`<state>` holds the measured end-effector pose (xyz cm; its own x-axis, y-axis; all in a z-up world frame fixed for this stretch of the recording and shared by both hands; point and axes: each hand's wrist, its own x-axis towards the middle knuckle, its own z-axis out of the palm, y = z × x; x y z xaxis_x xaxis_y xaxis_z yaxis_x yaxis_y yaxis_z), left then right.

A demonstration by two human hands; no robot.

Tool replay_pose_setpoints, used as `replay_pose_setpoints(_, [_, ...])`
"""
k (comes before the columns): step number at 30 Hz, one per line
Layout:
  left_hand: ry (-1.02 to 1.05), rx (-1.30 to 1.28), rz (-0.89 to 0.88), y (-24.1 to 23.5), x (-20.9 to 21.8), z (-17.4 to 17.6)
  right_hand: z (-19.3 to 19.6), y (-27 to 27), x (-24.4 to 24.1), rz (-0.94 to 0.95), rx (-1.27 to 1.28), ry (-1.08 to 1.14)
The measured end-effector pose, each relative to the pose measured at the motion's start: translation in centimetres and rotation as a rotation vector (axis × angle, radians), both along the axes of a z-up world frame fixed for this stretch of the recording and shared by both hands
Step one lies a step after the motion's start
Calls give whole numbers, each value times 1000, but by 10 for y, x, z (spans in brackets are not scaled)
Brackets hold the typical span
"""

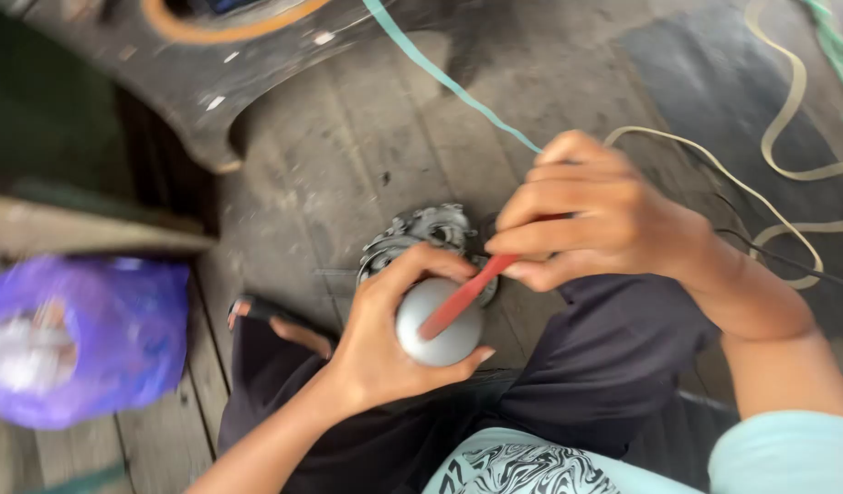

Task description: Cleaning a motorcycle piston using a brush

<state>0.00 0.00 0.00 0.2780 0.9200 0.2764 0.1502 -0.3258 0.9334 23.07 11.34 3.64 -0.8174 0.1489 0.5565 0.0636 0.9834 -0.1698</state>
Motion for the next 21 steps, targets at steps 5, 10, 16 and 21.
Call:
replay_pose_setpoints(5, [-16, -65, -52, 5, 8, -12, 8, -6, 7, -15, -80, 9])
replay_pose_setpoints(10, [-13, -101, -124, 30, 7, -13, 5, 1, 14, -144, -86, 63])
replay_pose_setpoints(16, [-239, -198, -178, 56, 7, -37, -11, 4, 24, -205, -192, 103])
replay_pose_setpoints(21, [-336, -217, -245, 71, 8, -54, -23, 10, 28, -295, -65, 117])
